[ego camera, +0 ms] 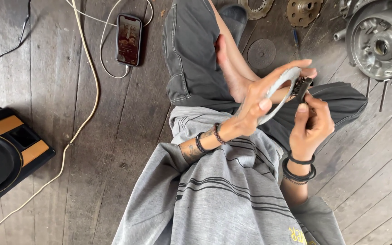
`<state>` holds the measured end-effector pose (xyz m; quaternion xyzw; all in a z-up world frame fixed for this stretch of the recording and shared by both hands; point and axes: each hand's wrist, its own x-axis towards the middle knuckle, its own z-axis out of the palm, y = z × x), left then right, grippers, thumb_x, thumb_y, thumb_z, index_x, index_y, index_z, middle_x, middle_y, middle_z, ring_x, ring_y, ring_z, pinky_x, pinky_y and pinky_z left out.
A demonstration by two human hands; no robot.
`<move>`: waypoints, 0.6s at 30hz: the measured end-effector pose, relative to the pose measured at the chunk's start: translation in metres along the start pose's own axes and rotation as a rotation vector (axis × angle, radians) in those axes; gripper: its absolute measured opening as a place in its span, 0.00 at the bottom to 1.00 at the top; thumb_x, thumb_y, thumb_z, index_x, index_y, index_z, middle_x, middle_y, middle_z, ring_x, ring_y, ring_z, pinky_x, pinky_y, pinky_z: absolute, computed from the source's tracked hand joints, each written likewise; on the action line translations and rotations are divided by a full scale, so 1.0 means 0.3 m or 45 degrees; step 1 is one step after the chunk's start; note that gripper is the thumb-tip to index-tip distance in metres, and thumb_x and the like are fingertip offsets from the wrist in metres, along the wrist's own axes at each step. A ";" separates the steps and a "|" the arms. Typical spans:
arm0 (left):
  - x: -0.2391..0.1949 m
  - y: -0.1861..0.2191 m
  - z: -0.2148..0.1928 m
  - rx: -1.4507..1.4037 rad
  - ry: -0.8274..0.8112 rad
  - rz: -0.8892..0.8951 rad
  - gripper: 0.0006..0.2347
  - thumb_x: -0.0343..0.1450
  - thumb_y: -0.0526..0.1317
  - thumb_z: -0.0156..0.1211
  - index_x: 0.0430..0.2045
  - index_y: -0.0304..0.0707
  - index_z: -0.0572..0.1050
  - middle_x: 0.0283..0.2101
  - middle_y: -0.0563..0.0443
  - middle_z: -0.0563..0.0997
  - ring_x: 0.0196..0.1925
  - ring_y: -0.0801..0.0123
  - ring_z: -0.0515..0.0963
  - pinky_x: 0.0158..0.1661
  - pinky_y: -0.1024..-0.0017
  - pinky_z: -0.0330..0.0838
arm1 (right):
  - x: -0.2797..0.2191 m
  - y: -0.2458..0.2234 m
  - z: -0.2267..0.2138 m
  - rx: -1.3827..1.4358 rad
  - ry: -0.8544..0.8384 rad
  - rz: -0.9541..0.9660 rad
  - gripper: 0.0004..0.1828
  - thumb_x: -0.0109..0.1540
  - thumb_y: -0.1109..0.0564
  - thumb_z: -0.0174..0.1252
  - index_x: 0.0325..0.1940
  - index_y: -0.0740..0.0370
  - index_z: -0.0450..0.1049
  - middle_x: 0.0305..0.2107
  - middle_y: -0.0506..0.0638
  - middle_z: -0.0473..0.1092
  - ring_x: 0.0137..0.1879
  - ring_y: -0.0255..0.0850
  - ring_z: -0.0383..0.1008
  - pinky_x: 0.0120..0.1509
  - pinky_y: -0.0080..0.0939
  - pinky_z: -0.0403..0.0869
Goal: Sanding and scraping a circular metal engine component by hand to clean or smooth its surface.
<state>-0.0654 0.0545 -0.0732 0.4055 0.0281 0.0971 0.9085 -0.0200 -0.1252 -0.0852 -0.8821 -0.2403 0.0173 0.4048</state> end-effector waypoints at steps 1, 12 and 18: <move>-0.002 0.001 0.000 -0.001 -0.002 0.000 0.43 0.71 0.75 0.42 0.73 0.41 0.58 0.69 0.40 0.72 0.76 0.59 0.70 0.77 0.56 0.71 | -0.013 -0.004 0.011 -0.002 0.002 0.000 0.19 0.77 0.51 0.50 0.49 0.75 0.73 0.37 0.60 0.74 0.26 0.38 0.63 0.32 0.38 0.60; 0.003 0.082 0.015 0.243 -0.063 0.034 0.46 0.72 0.75 0.38 0.76 0.36 0.50 0.79 0.43 0.58 0.82 0.50 0.69 0.64 0.57 0.88 | 0.047 -0.141 -0.008 0.040 -0.130 0.033 0.20 0.76 0.50 0.46 0.59 0.73 0.66 0.17 0.47 0.60 0.22 0.36 0.64 0.37 0.37 0.65; 0.051 0.114 0.030 0.218 0.069 0.209 0.42 0.74 0.72 0.41 0.75 0.34 0.54 0.76 0.38 0.64 0.81 0.47 0.66 0.80 0.53 0.66 | -0.047 -0.139 0.007 0.074 -0.188 0.132 0.10 0.69 0.59 0.53 0.51 0.68 0.71 0.42 0.54 0.75 0.28 0.37 0.69 0.34 0.37 0.68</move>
